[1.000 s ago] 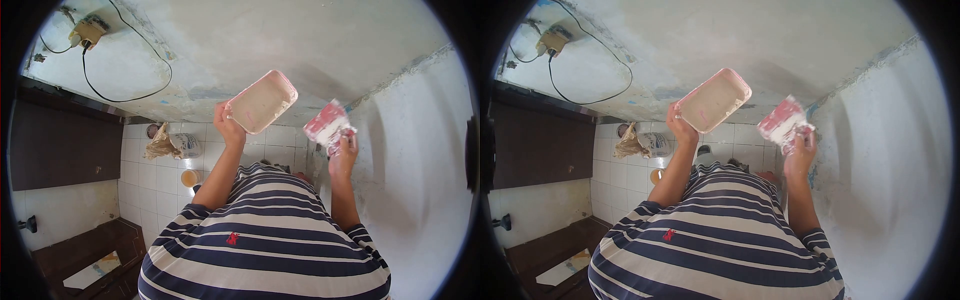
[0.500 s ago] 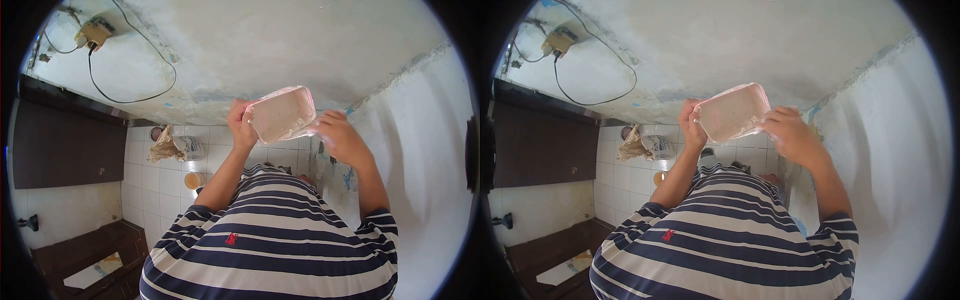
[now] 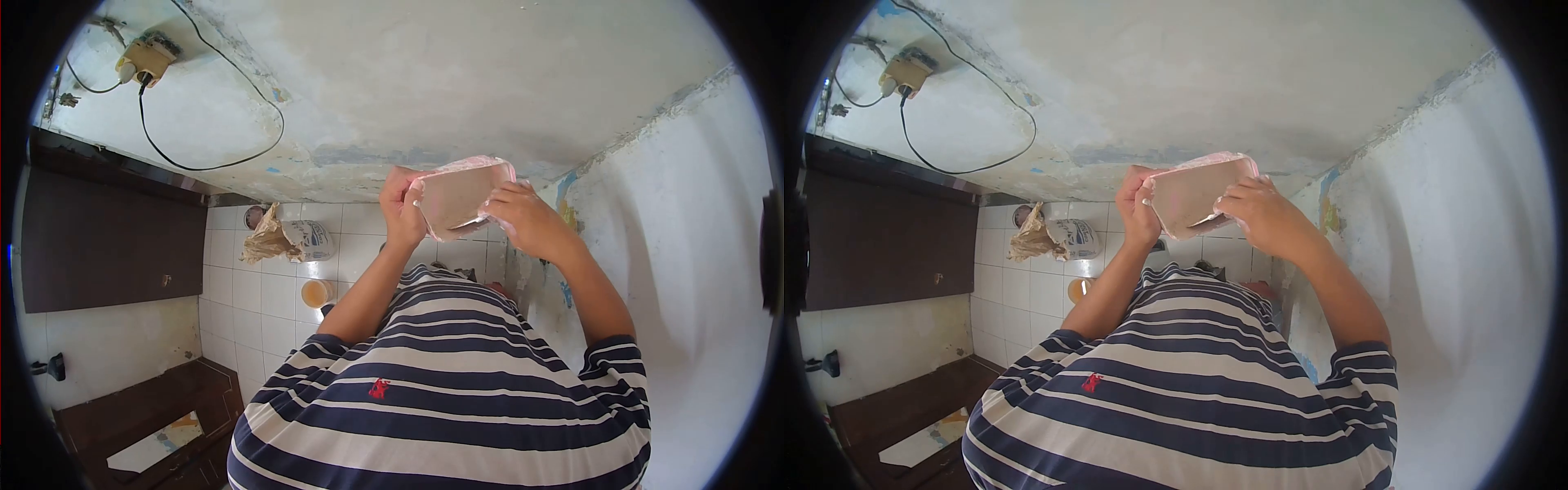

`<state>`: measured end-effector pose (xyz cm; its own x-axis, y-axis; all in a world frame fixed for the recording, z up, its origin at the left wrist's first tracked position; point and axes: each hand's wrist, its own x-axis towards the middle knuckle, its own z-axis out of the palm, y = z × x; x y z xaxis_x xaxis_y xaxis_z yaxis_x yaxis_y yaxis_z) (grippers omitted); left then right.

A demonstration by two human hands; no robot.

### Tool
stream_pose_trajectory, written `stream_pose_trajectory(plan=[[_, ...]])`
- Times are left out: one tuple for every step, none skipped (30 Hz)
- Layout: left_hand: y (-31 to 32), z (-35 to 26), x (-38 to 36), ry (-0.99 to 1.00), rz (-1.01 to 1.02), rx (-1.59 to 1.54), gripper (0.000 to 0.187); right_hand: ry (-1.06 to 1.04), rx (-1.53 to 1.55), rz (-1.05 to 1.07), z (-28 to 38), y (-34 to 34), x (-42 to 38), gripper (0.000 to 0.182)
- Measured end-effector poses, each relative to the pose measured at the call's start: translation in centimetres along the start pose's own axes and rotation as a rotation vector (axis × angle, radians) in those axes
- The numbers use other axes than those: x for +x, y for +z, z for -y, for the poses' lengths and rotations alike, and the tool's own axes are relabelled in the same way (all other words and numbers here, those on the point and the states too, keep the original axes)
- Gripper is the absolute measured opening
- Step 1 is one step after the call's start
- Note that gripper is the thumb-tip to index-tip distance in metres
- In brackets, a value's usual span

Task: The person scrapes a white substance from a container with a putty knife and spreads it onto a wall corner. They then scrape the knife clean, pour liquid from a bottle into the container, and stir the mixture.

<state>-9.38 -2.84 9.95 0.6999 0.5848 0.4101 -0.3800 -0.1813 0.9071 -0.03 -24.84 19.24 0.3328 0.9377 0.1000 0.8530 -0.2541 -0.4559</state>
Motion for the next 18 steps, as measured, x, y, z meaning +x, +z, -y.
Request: stream_pose_trajectory(plan=[[0.2, 0.1, -0.1, 0.021, 0.006, 0.009, 0.021, -0.001, -0.002, -0.006, -0.2, 0.4, 0.1, 0.03], [0.2, 0.2, -0.1, 0.043, 0.01, 0.021, 0.021, -0.004, -0.003, -0.013, -0.4, 0.6, 0.3, 0.03], [0.0, 0.1, 0.1, 0.041, 0.009, 0.024, 0.021, -0.005, 0.001, -0.012, -0.3, 0.5, 0.3, 0.03], [-0.1, 0.0, 0.4, 0.034, 0.01, 0.034, 0.02, -0.015, 0.021, -0.064, -0.1, 0.1, 0.2, 0.03], [-0.2, -0.1, 0.7, 0.027, 0.009, 0.044, 0.02, -0.026, 0.04, -0.114, 0.1, -0.4, 0.2, 0.03], [-0.4, -0.3, 1.0, 0.023, 0.005, 0.046, 0.02, -0.028, 0.043, -0.109, 0.5, -1.1, 0.2, 0.03], [-0.5, -0.4, 1.3, 0.028, 0.028, 0.047, 0.02, 0.017, 0.059, -0.151, 0.9, -2.0, 0.3, 0.03], [-0.5, -0.4, 1.4, 0.034, 0.052, 0.048, 0.021, 0.061, 0.074, -0.195, 1.1, -2.5, 0.3, 0.029], [-0.4, -0.3, 1.3, 0.033, 0.049, 0.048, 0.021, 0.06, 0.074, -0.193, 0.8, -2.2, 0.3, 0.029], [-0.3, -0.2, 1.3, 0.01, 0.034, 0.023, 0.022, 0.01, 0.056, -0.134, 0.4, -1.5, 0.3, 0.03], [-0.2, -0.1, 1.4, -0.011, 0.021, -0.004, 0.022, -0.038, 0.036, -0.077, -0.1, -1.1, 0.4, 0.03], [-0.1, -0.1, 1.7, -0.008, 0.026, -0.011, 0.022, -0.032, 0.03, -0.081, -0.1, -0.6, 0.7, 0.03], [0.0, -0.2, 1.7, -0.009, 0.034, -0.004, 0.023, -0.042, 0.014, -0.097, 0.0, 0.0, 1.1, 0.029], [0.0, -0.3, 1.6, -0.011, 0.039, 0.006, 0.024, -0.054, 0.002, -0.112, 0.0, 0.3, 1.2, 0.029], [0.0, -0.3, 1.7, -0.01, 0.035, 0.007, 0.024, -0.058, 0.001, -0.11, 0.2, 0.0, 1.4, 0.029], [-0.1, -0.4, 2.0, -0.02, 0.03, -0.006, 0.024, -0.007, 0.038, -0.167, 0.5, -0.6, 1.6, 0.028], [-0.2, -0.4, 2.3, -0.03, 0.023, -0.018, 0.024, 0.042, 0.074, -0.222, 0.8, -1.2, 1.8, 0.027], [-0.3, -0.4, 2.5, -0.026, 0.015, -0.016, 0.024, 0.034, 0.073, -0.219, 1.0, -1.9, 2.1, 0.027]])
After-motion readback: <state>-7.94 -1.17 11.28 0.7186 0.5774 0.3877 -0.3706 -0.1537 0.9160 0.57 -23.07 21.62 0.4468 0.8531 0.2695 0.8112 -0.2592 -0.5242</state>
